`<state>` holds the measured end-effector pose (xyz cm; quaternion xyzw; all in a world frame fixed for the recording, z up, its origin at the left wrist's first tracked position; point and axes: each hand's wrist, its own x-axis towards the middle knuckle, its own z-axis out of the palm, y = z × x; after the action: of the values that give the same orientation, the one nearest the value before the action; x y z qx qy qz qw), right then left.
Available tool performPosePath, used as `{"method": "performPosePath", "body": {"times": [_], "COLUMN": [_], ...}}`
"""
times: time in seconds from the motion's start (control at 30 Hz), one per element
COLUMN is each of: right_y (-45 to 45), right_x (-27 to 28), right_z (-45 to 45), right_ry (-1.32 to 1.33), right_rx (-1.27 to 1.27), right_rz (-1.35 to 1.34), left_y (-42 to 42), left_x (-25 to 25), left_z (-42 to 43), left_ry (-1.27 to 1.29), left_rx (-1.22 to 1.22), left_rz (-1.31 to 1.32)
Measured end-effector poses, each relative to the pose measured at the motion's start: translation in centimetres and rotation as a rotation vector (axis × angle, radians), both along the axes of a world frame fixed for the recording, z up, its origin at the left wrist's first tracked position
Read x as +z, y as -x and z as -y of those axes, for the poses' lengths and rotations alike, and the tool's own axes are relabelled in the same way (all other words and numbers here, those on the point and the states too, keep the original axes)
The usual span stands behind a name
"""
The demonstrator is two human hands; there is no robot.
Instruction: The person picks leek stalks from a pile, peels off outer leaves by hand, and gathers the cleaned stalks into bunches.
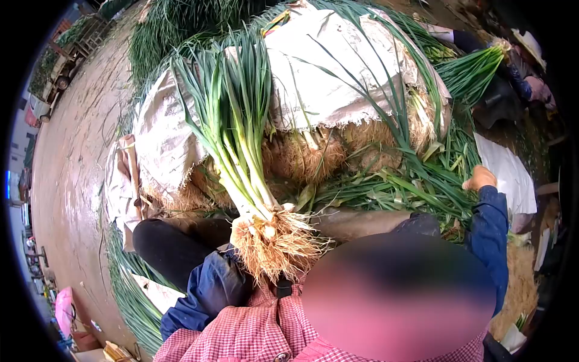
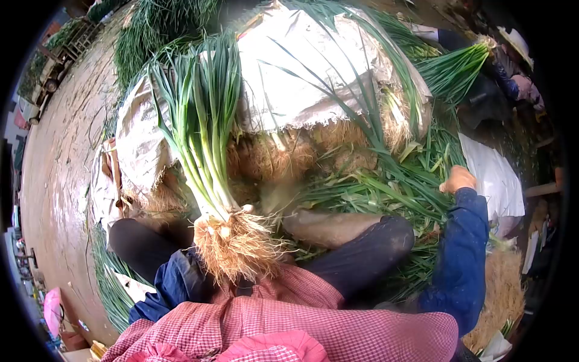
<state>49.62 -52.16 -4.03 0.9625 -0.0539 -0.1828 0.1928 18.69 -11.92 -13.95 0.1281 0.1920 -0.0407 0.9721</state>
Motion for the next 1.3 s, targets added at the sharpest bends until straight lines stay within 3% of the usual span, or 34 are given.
{"method": "performPosePath", "body": {"times": [0.07, 0.1, 0.17, 0.2, 0.27, 0.3, 0.33, 0.4, 0.47, 0.5, 0.57, 0.6, 0.7, 0.73, 0.77, 0.83, 0.9, 0.93, 0.97, 1.0, 1.03, 1.07, 1.1, 1.17, 1.23, 1.3], "right_y": [3.6, 6.7, 12.6, 15.3, 18.6, 19.2, 18.3, 17.0, 16.2, 15.8, 16.2, 16.0, 16.8, 17.9, 19.5, 22.1, 23.0, 23.1, 23.0, 22.6, 22.2, 21.5, 20.1, 20.7, 21.5, 21.6], "right_x": [-2.2, -3.3, -7.2, -10.0, -16.7, -16.6, -15.5, -22.2, -20.0, -18.8, -15.4, -15.0, -14.8, -14.9, -14.9, -14.7, -14.2, -14.2, -13.6, -12.8, -12.3, -13.0, -12.6, -10.3, -10.6, -13.6], "right_z": [-9.1, -14.2, -22.5, -25.6, -30.3, -31.2, -31.5, -31.8, -31.3, -31.0, -31.7, -31.7, -31.6, -31.7, -32.2, -32.7, -32.4, -31.7, -31.4, -31.2, -30.9, -30.3, -29.9, -29.9, -29.7, -29.1], "right_ry": [-0.704, -1.094, -1.506, -1.587, -1.632, -1.924, -1.801, -1.446, -1.412, -1.381, -1.908, -1.843, -1.689, -1.677, -1.803, -2.055, -2.284, -2.300, -2.294, -2.168, -2.026, -2.054, -1.941, -1.980, -1.983, -1.918], "right_rx": [0.311, 0.438, 0.644, 0.649, 0.406, -0.029, 0.057, 0.432, 0.677, 0.789, 0.012, -0.010, 0.164, 0.171, 0.171, 0.176, -0.130, -0.458, -0.458, -0.212, 0.018, 0.141, -0.047, -0.448, -0.446, -0.487], "right_rz": [0.024, -0.123, -0.451, -0.549, -0.617, -0.735, -0.639, -0.143, 0.052, 0.165, -0.356, -0.336, -0.384, -0.389, -0.388, -0.389, -0.624, -0.895, -0.897, -0.869, -0.837, -0.924, -1.221, -1.432, -1.385, -1.369], "left_y": [0.1, 0.0, -0.1, 0.6, 2.3, 2.9, 2.3, 2.8, 1.7, 2.2, 1.1, 0.8, 1.8, 1.4, 1.2, 0.7, -0.3, -0.4, -0.5, -0.7, -1.0, -1.0, -0.8, -0.5, -0.1, -0.1], "left_x": [0.4, 0.5, 1.0, -0.8, -2.2, -3.5, -0.8, -1.9, -0.5, -3.2, -1.0, 0.9, -2.1, 0.3, -1.1, -2.5, -1.9, -1.9, -1.9, -1.7, -1.5, -1.2, -1.0, -2.8, -1.5, -2.8], "left_z": [-0.2, -0.1, -0.4, -1.4, -2.7, -3.2, -2.4, -3.1, -2.8, -3.7, -2.7, -2.5, -4.1, -2.8, -3.8, -3.2, -2.2, -2.0, -2.0, -2.3, -2.8, -3.6, -4.2, -4.9, -5.1, -4.9], "left_ry": [0.008, 0.051, -0.033, 0.069, -0.069, -0.108, -0.137, -0.040, -0.100, -0.029, -0.039, -0.056, -0.182, -0.231, -0.344, -0.464, -0.571, -0.641, -0.711, -0.797, -0.794, -0.729, -0.662, -0.602, -0.282, -0.181], "left_rx": [-0.038, -0.033, -0.114, -0.143, -0.090, -0.044, -0.008, -0.028, -0.050, -0.062, -0.039, -0.078, -0.106, 0.022, -0.078, 0.031, 0.177, 0.223, 0.268, 0.264, 0.267, 0.111, -0.042, -0.246, -0.278, -0.311], "left_rz": [-0.022, -0.097, -0.096, -0.068, -0.166, -0.162, -0.110, -0.140, -0.128, -0.163, -0.142, -0.136, -0.064, -0.122, -0.087, -0.138, -0.186, -0.196, -0.205, -0.176, -0.176, -0.167, -0.160, -0.113, -0.129, -0.036]}}
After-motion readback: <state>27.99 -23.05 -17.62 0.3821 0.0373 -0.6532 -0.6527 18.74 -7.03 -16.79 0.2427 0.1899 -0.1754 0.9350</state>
